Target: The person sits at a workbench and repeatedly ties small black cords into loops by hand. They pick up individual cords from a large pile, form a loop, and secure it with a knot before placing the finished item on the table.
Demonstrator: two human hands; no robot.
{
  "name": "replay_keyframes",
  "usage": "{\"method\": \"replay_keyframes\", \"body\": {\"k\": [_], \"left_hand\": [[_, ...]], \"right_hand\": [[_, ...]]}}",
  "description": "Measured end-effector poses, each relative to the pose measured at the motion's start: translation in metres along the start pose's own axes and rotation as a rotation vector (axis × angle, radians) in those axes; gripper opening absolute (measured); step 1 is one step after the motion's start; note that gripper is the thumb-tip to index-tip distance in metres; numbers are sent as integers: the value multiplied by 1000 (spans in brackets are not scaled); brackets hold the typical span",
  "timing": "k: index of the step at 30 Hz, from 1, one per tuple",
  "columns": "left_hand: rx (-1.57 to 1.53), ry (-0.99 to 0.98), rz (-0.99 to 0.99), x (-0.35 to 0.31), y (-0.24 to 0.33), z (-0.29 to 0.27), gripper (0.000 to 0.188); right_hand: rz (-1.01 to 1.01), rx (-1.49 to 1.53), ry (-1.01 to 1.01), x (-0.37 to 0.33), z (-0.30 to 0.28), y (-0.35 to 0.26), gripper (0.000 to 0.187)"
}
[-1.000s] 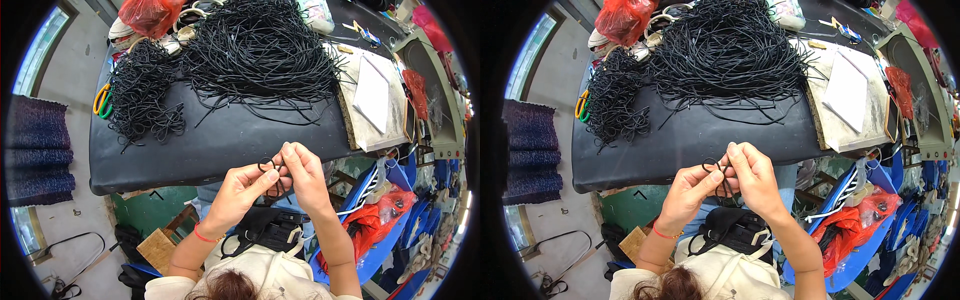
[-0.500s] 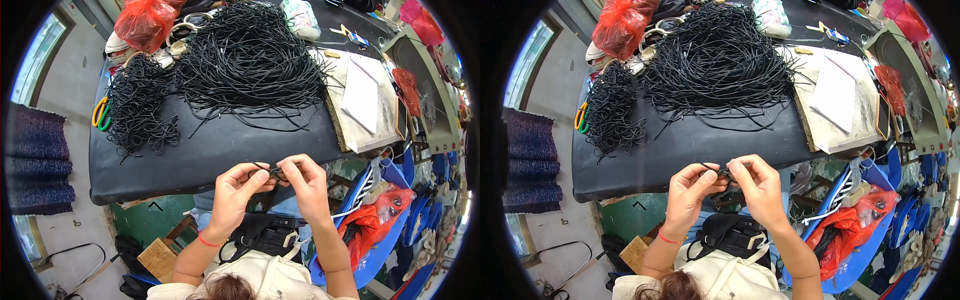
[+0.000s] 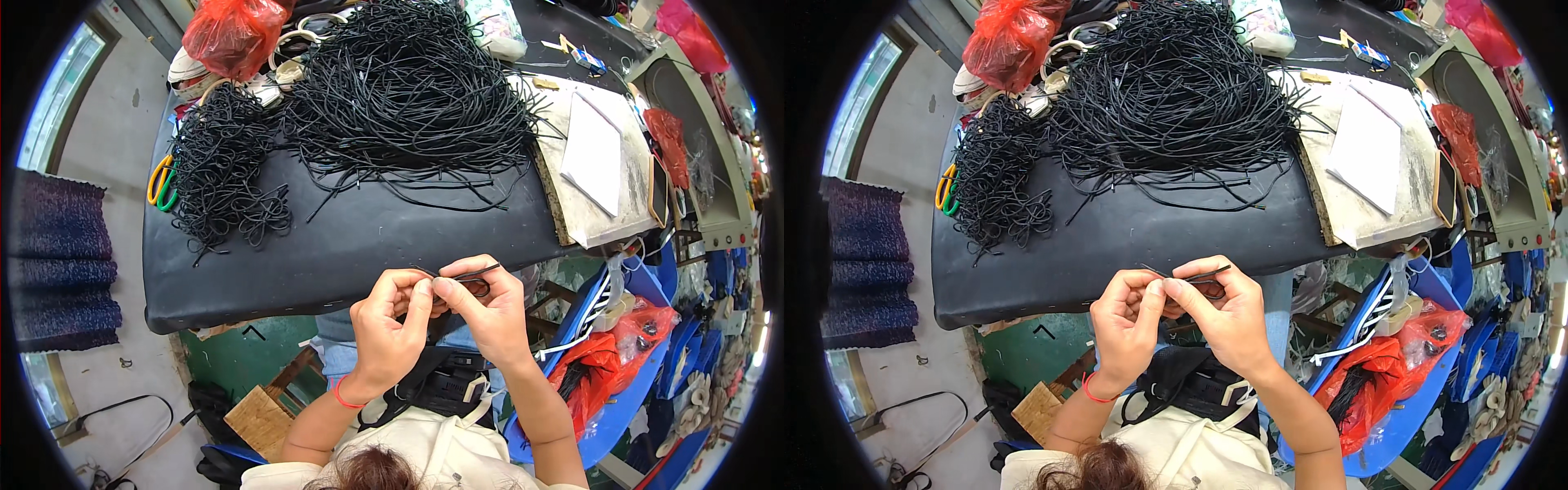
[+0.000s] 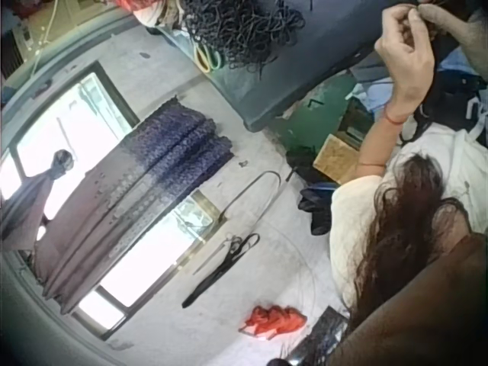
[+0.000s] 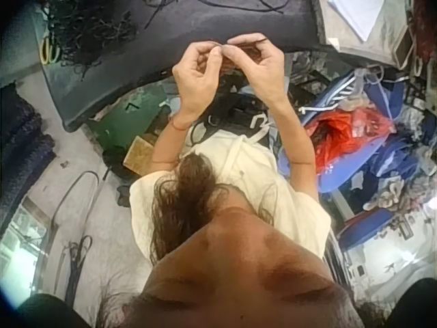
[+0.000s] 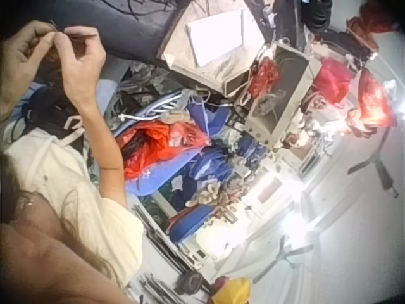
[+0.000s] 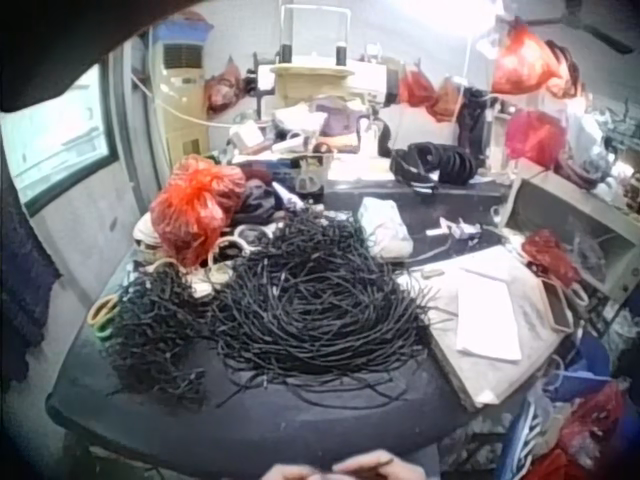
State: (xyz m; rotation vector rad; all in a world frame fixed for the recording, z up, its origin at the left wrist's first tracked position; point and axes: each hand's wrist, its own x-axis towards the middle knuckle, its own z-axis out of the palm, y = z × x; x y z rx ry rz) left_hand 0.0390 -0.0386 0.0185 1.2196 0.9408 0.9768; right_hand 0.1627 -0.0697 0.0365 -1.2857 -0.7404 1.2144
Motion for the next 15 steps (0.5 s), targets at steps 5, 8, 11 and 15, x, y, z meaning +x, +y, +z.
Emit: {"method": "replay_keyframes", "body": {"k": [5, 8, 11, 15], "left_hand": [[-49, 14, -22, -1, -3, -2, 10], [-18, 12, -38, 4, 2, -6, 11], [-163, -88, -195, 9, 12, -11, 14], [-169, -286, -343, 17, 11, -19, 18]], "right_hand": [[29, 13, -12, 0, 2, 1, 13], [67, 17, 3, 2, -3, 2, 14], [40, -16, 12, 4, -6, 5, 17], [-35, -108, 29, 4, -5, 3, 17]]}}
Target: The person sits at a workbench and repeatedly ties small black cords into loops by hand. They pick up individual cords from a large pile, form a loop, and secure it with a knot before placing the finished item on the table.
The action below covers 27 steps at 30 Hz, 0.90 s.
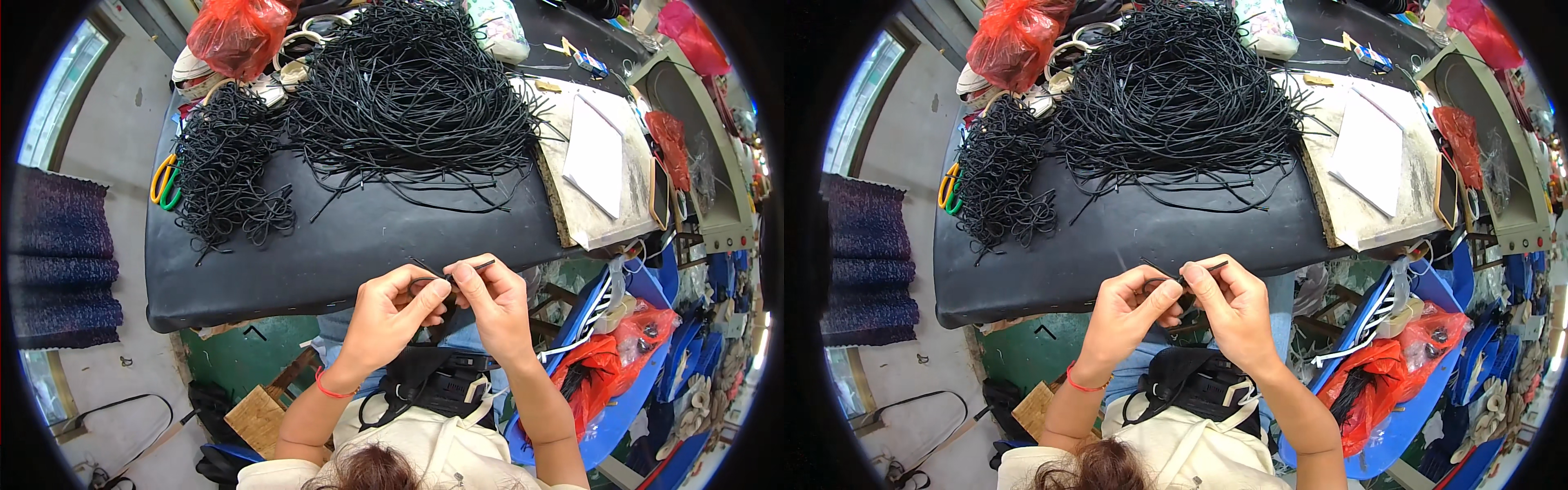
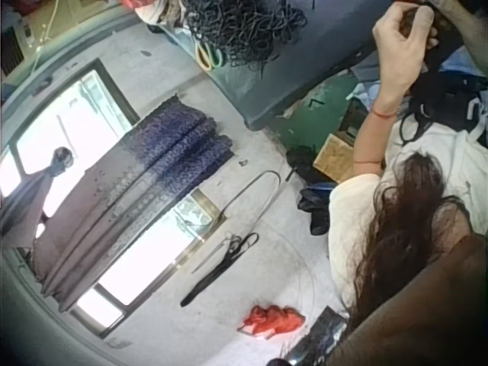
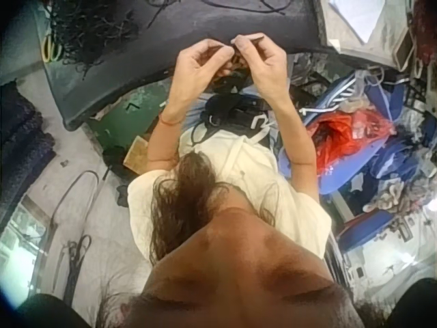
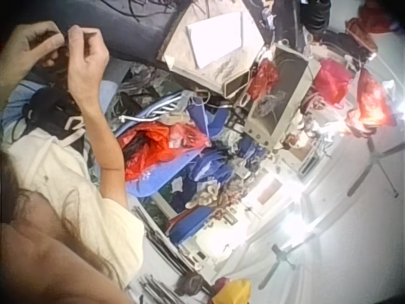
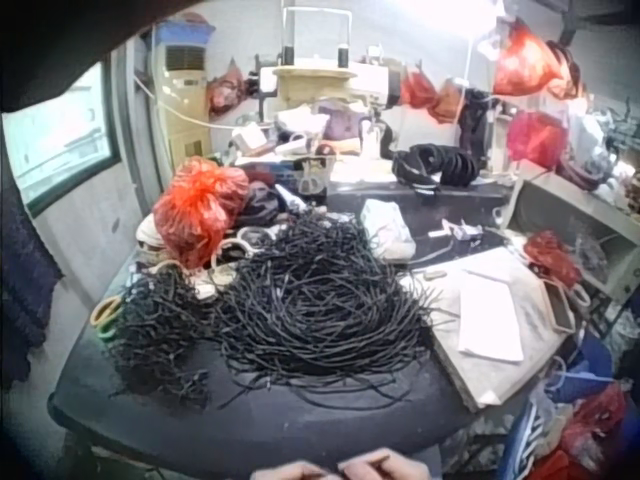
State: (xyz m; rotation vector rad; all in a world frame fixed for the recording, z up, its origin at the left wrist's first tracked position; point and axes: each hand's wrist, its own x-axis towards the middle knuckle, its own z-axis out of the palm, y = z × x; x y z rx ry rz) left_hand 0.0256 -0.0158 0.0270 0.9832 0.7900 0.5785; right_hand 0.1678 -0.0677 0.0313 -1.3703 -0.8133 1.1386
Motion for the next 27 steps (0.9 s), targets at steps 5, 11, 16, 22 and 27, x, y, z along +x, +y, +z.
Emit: {"method": "replay_keyframes", "body": {"k": [5, 11, 16, 22, 27], "left_hand": [[-7, -48, 8, 1, -1, 2, 17], [-60, -42, 27, -3, -8, 4, 17], [152, -10, 94, -3, -12, 0, 15], [35, -53, 54, 11, -12, -17, 25], [-217, -91, -65, 13, 0, -23, 42]], "right_hand": [[8, -31, 0, 3, -3, 1, 16], [-90, -117, 15, 3, -6, 7, 18], [8, -119, -23, 3, -9, 6, 19], [166, 81, -149, 12, -15, 9, 42], [218, 191, -130, 12, -15, 10, 51]]}}
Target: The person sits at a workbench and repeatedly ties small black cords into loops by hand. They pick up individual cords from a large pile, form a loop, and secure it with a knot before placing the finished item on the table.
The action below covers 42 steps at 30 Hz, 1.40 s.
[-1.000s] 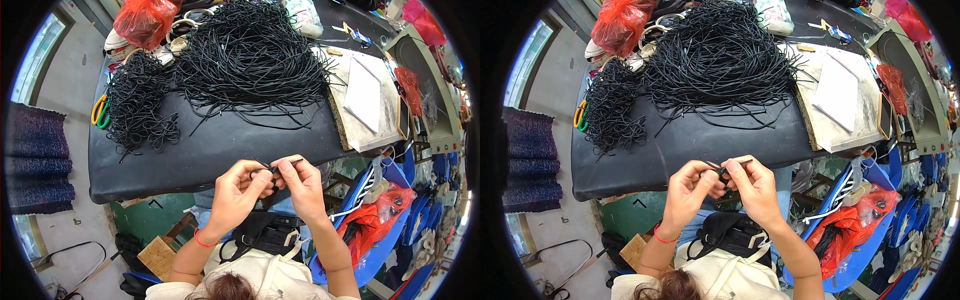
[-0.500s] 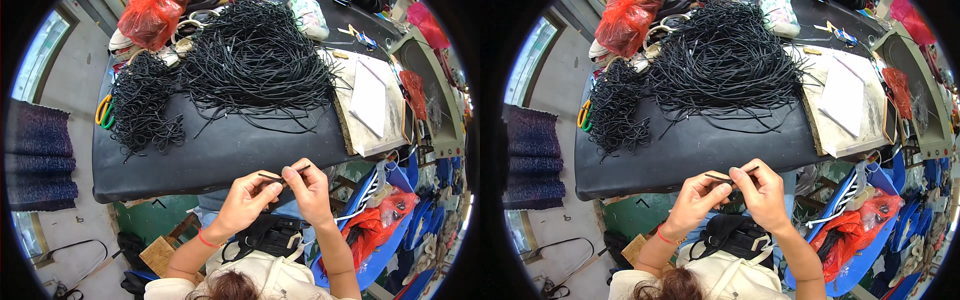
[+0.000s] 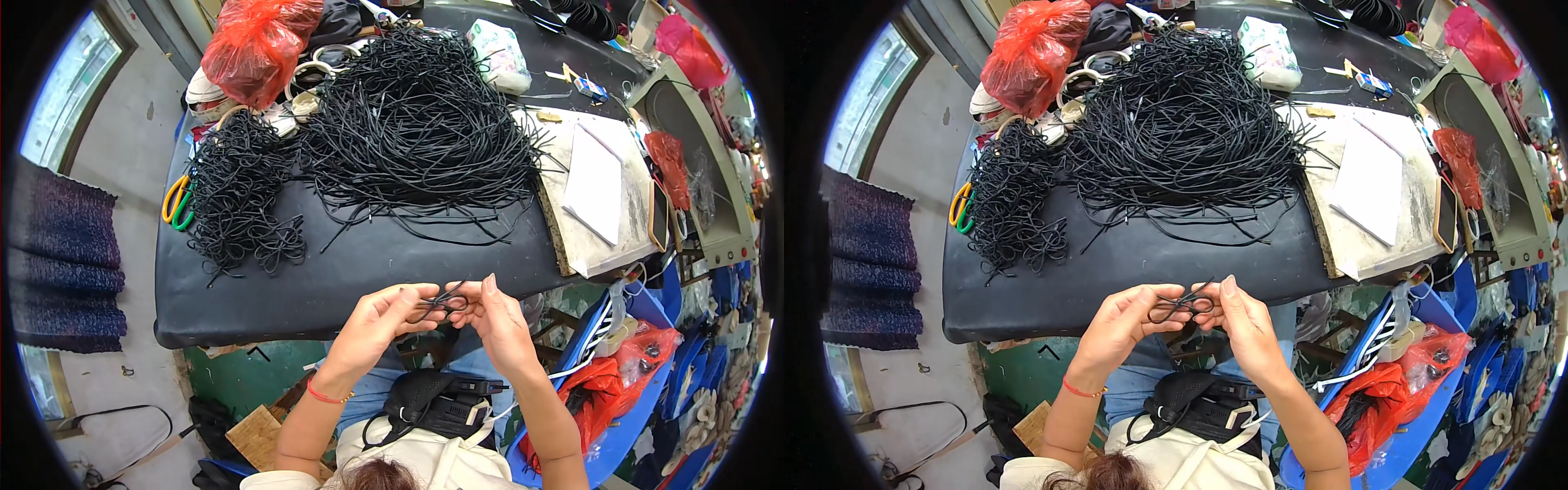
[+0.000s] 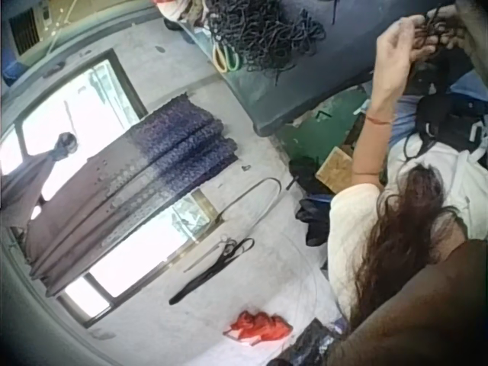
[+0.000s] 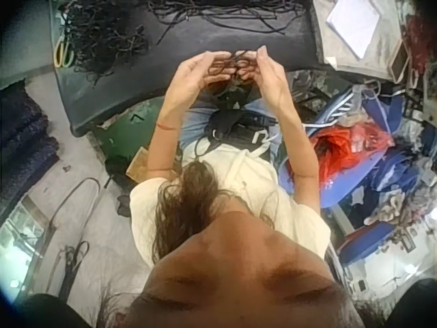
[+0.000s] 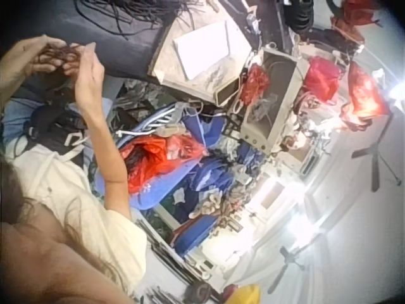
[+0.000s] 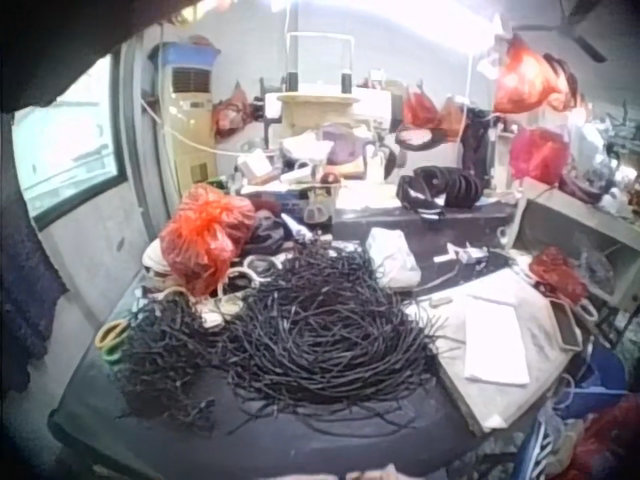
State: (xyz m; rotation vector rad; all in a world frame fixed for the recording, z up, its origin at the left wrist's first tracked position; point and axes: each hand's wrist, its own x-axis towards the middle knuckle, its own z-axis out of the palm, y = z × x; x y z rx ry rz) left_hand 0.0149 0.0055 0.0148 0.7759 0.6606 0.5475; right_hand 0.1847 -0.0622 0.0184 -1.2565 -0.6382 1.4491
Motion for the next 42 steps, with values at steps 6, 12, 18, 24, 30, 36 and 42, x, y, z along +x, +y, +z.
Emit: {"method": "replay_keyframes", "body": {"k": [6, 12, 18, 24, 30, 36, 42], "left_hand": [[-249, 5, -74, 0, 3, -8, 59], [9, 46, 7, -2, -5, -8, 34], [-13, 74, 71, -4, -8, -11, 23], [-301, 158, 141, -1, -9, 7, 15], [-55, 55, 68, -6, 0, 6, 14], [-15, -7, 60, -8, 1, 8, 13], [-20, -12, 47, -8, -2, 9, 12]], "right_hand": [[3, 17, 25, 0, 4, 5, 46], [-26, -111, 51, 0, 7, 7, 29], [-54, -128, 48, -1, 13, 7, 23], [-132, -126, -7, -7, 23, 6, 13], [-283, -270, -16, 3, 24, -20, 23], [-108, 69, -100, 11, 27, -9, 17], [-60, 91, -104, 13, 22, -4, 20]]}}
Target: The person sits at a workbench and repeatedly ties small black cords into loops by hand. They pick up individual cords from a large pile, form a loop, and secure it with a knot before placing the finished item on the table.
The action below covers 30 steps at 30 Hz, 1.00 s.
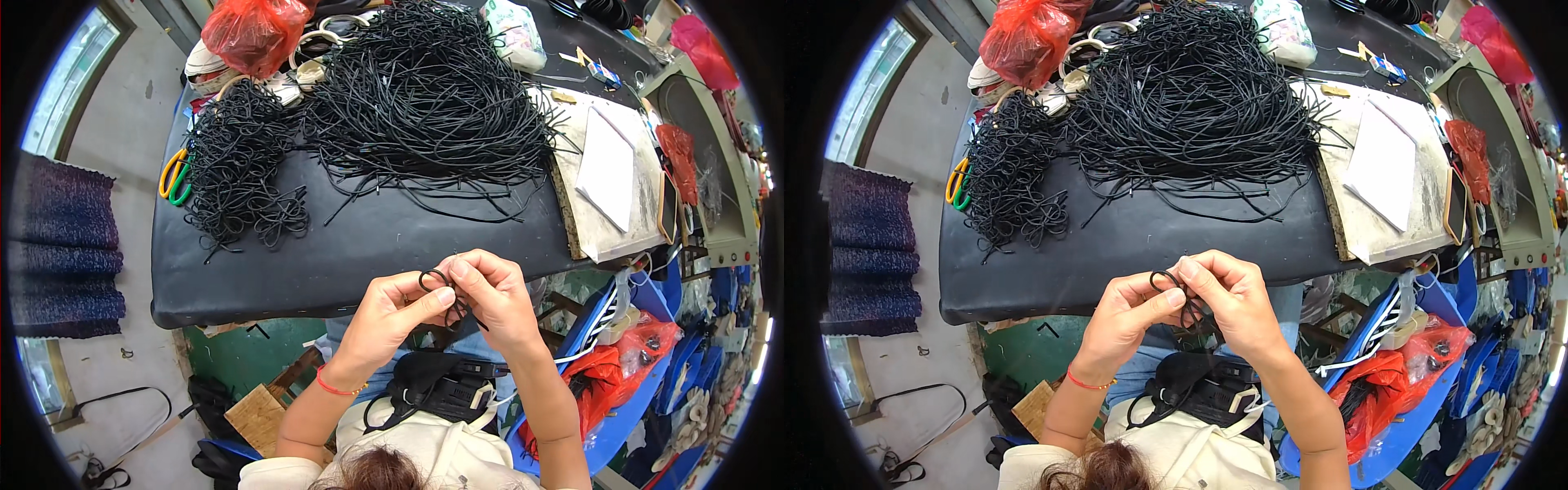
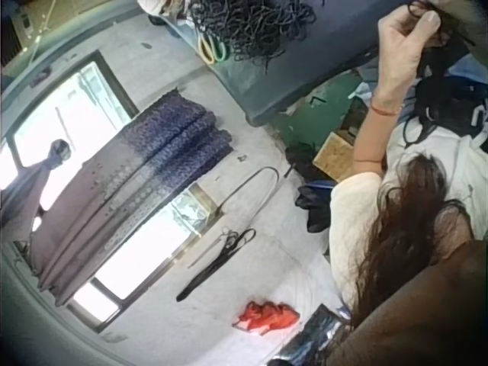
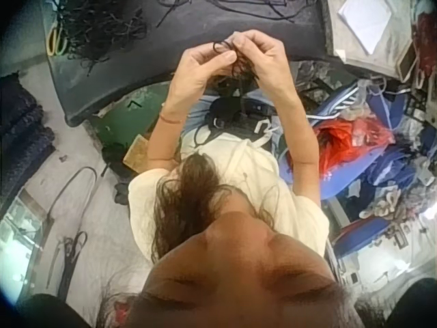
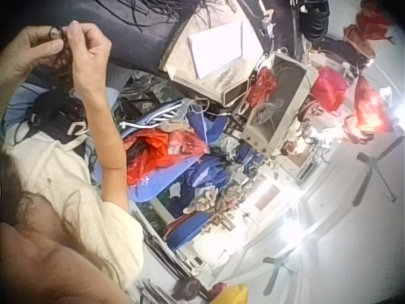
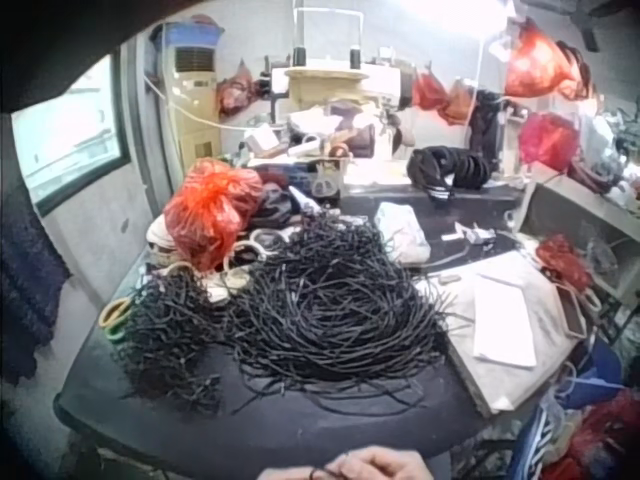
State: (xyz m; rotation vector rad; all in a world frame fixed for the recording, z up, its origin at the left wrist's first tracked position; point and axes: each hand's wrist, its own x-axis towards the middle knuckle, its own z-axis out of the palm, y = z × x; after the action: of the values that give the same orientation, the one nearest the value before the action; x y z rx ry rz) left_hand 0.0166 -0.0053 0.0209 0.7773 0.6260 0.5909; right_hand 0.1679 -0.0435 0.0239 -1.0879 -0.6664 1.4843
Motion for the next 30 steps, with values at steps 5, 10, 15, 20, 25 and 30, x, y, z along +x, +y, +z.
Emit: {"method": "replay_keyframes", "body": {"k": [5, 10, 15, 20, 25, 30], "left_hand": [[-183, 115, 91, 2, -10, 0, 13], [-312, 294, 166, 5, -11, 6, 13], [-57, 252, 226, 0, -21, 7, 15], [36, 261, 257, -1, -17, 11, 13], [55, 289, 266, -2, -15, 13, 13], [64, 292, 257, -2, -18, 9, 12]], "right_hand": [[3, 37, 73, 2, 4, -7, 35], [-27, -226, 117, -18, -10, 4, 29], [-203, -243, 113, -18, 0, -1, 14], [-220, -325, 61, -18, -3, 2, 15], [-160, -283, 64, -22, 1, -1, 16], [-146, -304, 41, -21, -2, 2, 18]]}}
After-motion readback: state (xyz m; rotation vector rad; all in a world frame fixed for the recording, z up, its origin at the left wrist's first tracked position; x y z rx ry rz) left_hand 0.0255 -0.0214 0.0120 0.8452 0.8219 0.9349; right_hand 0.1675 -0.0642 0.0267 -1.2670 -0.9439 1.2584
